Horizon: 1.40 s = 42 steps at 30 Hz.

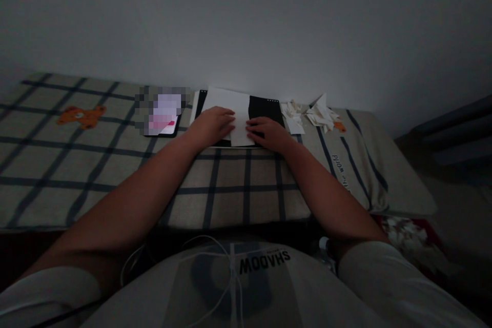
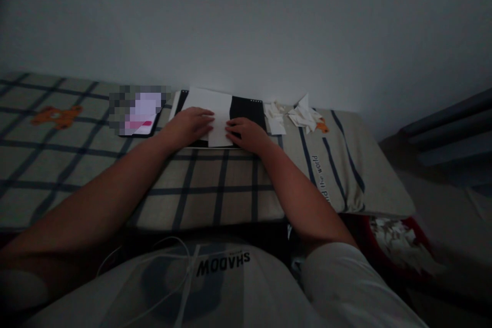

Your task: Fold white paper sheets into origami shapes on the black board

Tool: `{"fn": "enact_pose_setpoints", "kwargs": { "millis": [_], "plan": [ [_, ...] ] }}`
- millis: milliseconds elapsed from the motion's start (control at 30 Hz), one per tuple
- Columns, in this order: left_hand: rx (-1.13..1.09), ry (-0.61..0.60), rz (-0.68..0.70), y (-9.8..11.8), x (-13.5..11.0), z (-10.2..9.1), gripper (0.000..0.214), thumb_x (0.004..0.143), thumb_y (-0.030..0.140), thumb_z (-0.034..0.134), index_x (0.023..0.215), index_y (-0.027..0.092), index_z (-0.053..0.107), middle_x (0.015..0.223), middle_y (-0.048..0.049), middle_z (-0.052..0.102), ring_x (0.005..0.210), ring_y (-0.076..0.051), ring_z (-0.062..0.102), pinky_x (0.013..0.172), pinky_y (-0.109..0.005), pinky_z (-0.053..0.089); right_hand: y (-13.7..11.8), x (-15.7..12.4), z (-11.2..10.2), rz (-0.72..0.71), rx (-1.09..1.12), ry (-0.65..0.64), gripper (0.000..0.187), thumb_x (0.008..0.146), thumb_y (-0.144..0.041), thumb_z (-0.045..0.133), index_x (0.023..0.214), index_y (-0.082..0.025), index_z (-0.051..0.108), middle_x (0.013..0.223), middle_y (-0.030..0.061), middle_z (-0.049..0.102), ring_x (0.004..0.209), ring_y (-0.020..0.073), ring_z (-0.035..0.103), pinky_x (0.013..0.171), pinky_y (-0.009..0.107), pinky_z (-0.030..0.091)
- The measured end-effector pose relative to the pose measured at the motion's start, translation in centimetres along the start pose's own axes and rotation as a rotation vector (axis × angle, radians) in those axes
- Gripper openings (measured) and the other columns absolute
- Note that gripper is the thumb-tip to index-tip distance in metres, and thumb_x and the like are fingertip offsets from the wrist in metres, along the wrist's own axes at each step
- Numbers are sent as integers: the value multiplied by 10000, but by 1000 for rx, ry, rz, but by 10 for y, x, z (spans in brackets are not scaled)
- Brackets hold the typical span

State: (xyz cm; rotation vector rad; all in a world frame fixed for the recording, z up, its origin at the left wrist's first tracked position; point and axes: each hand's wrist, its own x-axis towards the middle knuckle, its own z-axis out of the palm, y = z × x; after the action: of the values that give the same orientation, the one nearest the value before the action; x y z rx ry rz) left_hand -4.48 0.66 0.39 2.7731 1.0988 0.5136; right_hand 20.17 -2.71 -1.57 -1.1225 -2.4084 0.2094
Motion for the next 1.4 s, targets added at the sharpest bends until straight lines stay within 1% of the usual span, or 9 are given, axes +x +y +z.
{"fn": "enact_pose_setpoints", "kwargs": {
  "millis": [67,200,467,667,800,900,1000,1267,1400],
  "plan": [
    [-16,-15,-20,-8,0,1,465,957,442,421,1243,191,689,1332,-99,647,1260,-265,547,1094,-425,406,1,0,1,-1,12,1,268,923,-279,611,1143,-209,747,1250,113,688,1191,251,609,1045,462,475],
    [-16,-46,-28,-15,1,2,471,946,498,444,1227,219,699,1299,-66,672,1234,-234,575,1085,-389,418,0,1,0,11,29,2,266,923,-279,610,1141,-217,748,1247,109,688,1192,252,607,1046,471,472],
    [136,-34,-59,-7,1,-6,464,933,533,497,1247,239,671,1351,-53,641,1269,-269,540,1068,-417,376,-3,1,-3,5,10,3,255,923,-277,611,1120,-209,756,1239,106,693,1175,248,616,1041,446,476],
    [153,-41,-108,-7,1,-8,547,923,579,505,1322,219,609,1396,-74,607,1318,-289,497,1074,-435,352,-5,1,-4,4,-8,5,271,931,-279,600,1131,-177,752,1240,129,689,1179,253,614,1047,446,475],
    [142,-33,-102,-11,4,-7,464,952,538,474,1267,241,640,1358,-52,637,1298,-270,511,1069,-435,349,-6,1,-4,10,-11,2,273,929,-280,603,1126,-170,755,1230,137,690,1175,250,613,1044,433,477],
    [130,3,-140,-11,8,-6,388,975,471,448,1175,241,689,1308,-42,669,1248,-255,546,1043,-427,364,-6,1,-4,12,-16,1,269,927,-286,606,1128,-188,755,1233,122,690,1176,245,611,1044,430,476],
    [122,15,-174,-9,11,-6,361,966,456,468,1139,248,707,1292,-39,679,1231,-255,551,1040,-432,356,-5,1,-3,11,-12,10,264,922,-278,612,1128,-196,754,1233,117,692,1177,247,613,1043,442,476],
    [144,-114,-166,-6,4,-12,480,934,547,497,1331,305,617,1416,-36,592,1327,-322,450,1101,-514,233,-2,0,0,9,-7,12,268,924,-276,610,1137,-198,752,1247,120,689,1185,251,614,1043,453,480],
    [170,-182,-161,-4,0,-15,660,865,670,531,1419,310,534,1489,-46,522,1368,-350,395,1114,-541,197,-2,0,0,12,0,12,272,927,-275,606,1146,-201,749,1251,121,687,1191,251,612,1040,455,483]
  ]
}}
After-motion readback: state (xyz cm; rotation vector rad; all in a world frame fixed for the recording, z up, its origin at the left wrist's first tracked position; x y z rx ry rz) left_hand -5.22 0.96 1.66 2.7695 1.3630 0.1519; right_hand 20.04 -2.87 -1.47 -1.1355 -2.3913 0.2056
